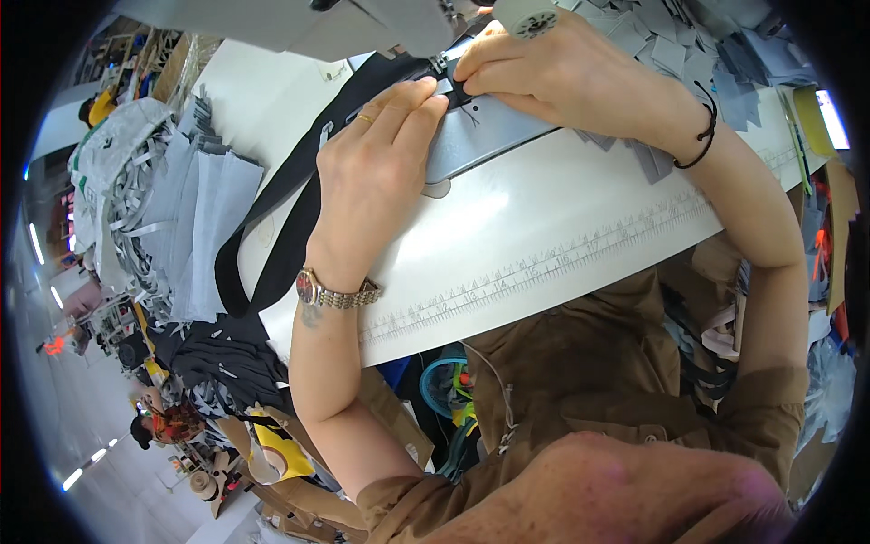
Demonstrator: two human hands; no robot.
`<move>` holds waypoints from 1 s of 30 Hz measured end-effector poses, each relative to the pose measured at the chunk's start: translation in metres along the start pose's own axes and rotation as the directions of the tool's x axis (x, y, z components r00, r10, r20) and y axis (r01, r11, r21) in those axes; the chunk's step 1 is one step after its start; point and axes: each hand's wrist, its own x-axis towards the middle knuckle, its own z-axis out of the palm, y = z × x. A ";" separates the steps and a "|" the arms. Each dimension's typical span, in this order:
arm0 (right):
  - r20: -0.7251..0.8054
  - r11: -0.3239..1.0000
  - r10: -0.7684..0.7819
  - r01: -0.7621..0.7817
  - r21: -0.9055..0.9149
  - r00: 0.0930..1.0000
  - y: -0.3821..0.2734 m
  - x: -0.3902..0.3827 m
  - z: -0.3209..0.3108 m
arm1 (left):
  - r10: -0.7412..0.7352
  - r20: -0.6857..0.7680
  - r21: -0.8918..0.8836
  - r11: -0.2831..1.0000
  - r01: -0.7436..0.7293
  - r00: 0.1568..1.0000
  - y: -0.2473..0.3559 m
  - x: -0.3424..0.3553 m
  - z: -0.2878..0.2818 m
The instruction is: Sewing black straps onto grey fabric pieces using an industrial sewing machine.
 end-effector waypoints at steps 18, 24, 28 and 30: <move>0.173 0.976 0.198 -0.178 -0.128 0.965 0.004 0.008 0.002 | -0.140 0.036 -0.086 0.986 0.143 0.989 -0.011 0.002 0.007; 0.120 0.970 0.193 -0.170 -0.176 0.974 0.002 0.008 0.007 | -0.160 0.053 0.071 0.985 0.156 0.986 -0.015 0.001 0.010; 0.047 0.958 0.104 -0.087 -0.275 0.993 0.002 0.007 0.006 | -0.184 0.056 0.093 0.980 0.178 0.981 -0.011 0.001 0.009; 0.038 0.948 0.076 -0.060 -0.312 0.996 0.001 0.008 0.004 | -0.196 0.060 0.140 0.972 0.187 0.979 -0.007 0.001 0.009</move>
